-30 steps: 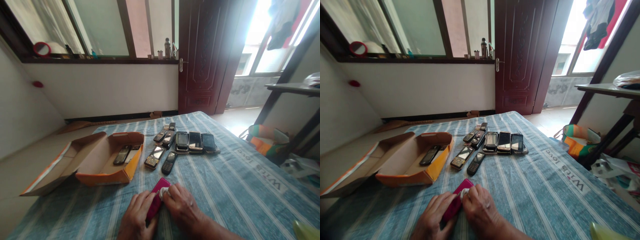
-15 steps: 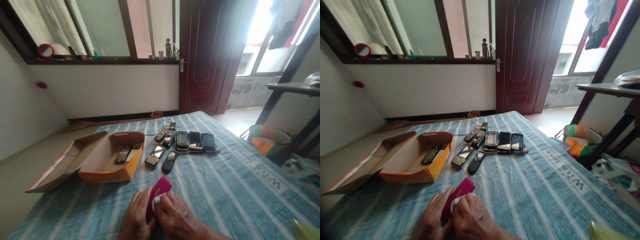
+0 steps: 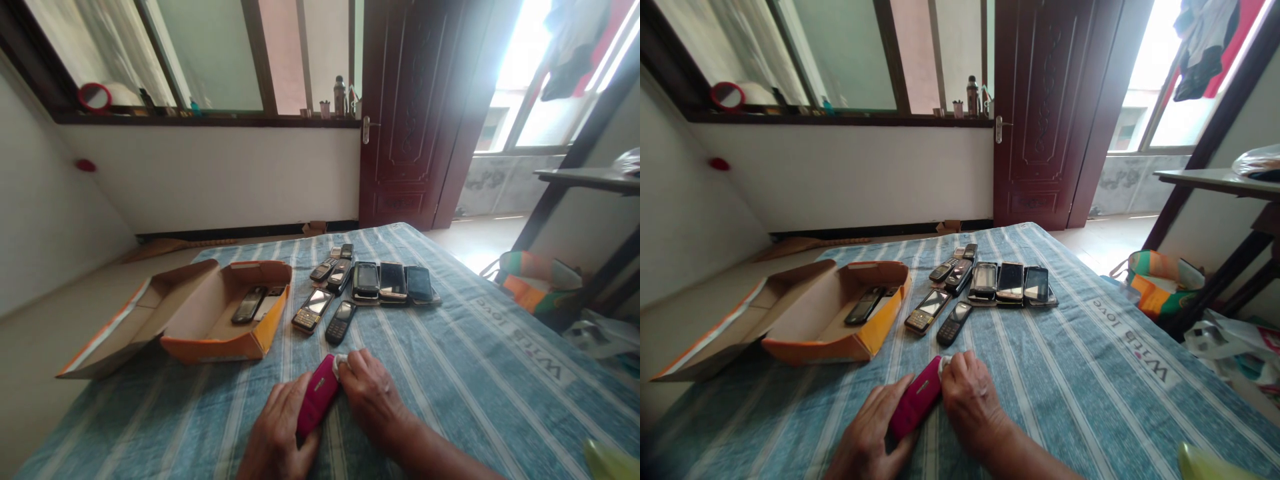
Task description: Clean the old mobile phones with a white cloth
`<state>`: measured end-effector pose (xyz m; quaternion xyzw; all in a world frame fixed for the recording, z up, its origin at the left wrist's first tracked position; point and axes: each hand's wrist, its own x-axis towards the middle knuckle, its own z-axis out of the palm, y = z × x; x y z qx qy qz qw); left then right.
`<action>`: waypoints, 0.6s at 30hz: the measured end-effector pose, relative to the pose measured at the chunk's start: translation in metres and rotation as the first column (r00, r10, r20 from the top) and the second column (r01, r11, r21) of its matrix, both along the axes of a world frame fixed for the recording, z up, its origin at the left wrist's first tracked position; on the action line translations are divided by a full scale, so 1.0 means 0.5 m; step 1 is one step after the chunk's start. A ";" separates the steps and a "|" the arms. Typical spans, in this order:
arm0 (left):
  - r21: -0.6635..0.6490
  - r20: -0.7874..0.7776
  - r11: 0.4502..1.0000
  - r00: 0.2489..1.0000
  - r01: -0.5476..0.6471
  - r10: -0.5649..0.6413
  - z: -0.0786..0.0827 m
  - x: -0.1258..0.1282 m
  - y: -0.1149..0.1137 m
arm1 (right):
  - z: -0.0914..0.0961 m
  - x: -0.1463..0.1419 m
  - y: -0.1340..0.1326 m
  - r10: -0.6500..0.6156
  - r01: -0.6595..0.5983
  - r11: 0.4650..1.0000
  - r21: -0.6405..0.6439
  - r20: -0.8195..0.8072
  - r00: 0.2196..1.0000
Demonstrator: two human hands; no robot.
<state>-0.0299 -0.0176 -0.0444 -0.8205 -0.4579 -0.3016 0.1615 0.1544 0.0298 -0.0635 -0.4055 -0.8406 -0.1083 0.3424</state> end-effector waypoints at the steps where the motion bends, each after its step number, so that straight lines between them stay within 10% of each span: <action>1: -0.002 0.000 1.000 1.000 -0.002 0.002 0.001 0.001 -0.001 | 0.000 0.001 0.001 0.000 0.000 1.000 0.001 -0.003 1.000; 18: -0.053 0.037 0.998 0.999 0.036 -0.034 -0.007 -0.005 -0.001 | -0.007 -0.041 -0.052 0.298 -0.297 0.945 0.136 0.013 0.954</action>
